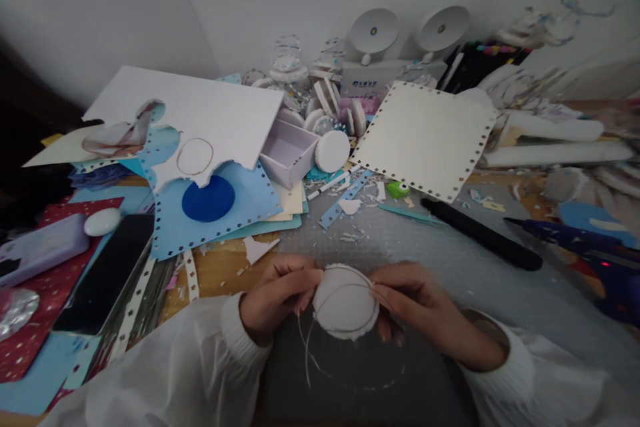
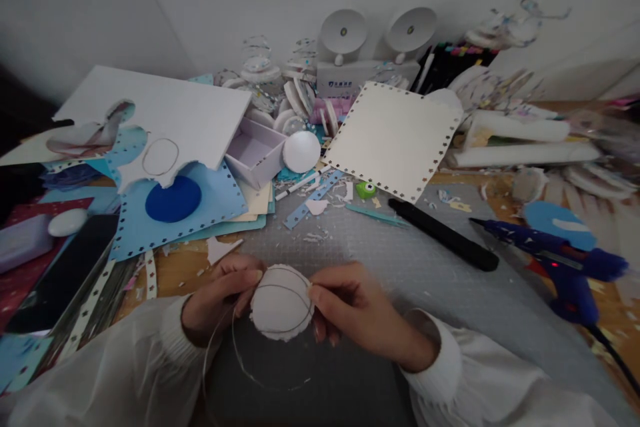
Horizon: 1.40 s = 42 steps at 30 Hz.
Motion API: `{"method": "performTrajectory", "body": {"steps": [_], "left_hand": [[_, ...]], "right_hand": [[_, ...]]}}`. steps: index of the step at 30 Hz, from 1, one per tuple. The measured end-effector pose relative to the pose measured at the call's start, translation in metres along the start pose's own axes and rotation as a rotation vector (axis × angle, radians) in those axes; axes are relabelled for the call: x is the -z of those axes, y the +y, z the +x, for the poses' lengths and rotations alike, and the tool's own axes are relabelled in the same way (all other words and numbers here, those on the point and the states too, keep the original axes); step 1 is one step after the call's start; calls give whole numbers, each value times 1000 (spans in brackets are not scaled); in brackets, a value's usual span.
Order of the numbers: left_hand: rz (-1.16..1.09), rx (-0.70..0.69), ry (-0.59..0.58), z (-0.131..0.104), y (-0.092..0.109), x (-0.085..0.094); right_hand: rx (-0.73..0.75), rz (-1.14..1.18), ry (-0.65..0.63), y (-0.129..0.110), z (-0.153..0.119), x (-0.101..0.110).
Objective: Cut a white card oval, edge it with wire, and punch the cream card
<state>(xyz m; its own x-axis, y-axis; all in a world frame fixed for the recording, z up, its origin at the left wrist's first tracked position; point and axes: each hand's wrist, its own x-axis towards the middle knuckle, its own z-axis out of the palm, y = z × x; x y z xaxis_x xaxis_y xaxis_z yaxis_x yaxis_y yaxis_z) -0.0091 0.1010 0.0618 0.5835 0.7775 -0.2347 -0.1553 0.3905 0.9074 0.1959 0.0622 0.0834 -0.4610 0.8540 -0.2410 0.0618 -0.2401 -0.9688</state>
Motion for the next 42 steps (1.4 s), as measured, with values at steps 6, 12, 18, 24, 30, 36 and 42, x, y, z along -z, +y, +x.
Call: {"method": "performTrajectory", "body": {"steps": [6, 12, 18, 24, 30, 36, 42], "left_hand": [[5, 50, -47, 0, 4, 0], [-7, 87, -90, 0, 7, 0], [-135, -13, -31, 0, 2, -3], [-360, -165, -52, 7, 5, -7], [-159, -246, -207, 4, 3, -6], [-129, -256, -268, 2, 3, -5], [-204, -193, -246, 2, 1, -3]], "right_hand": [[106, -29, 40, 5, -1, 0], [88, 2, 52, 10, -2, -1], [-2, 228, 52, 8, 2, -1], [-31, 366, 85, 6, 9, -1], [-25, 416, 23, 11, 9, -4], [-39, 365, -10, 10, 9, -6], [-40, 406, -71, 13, 8, -5]]}}
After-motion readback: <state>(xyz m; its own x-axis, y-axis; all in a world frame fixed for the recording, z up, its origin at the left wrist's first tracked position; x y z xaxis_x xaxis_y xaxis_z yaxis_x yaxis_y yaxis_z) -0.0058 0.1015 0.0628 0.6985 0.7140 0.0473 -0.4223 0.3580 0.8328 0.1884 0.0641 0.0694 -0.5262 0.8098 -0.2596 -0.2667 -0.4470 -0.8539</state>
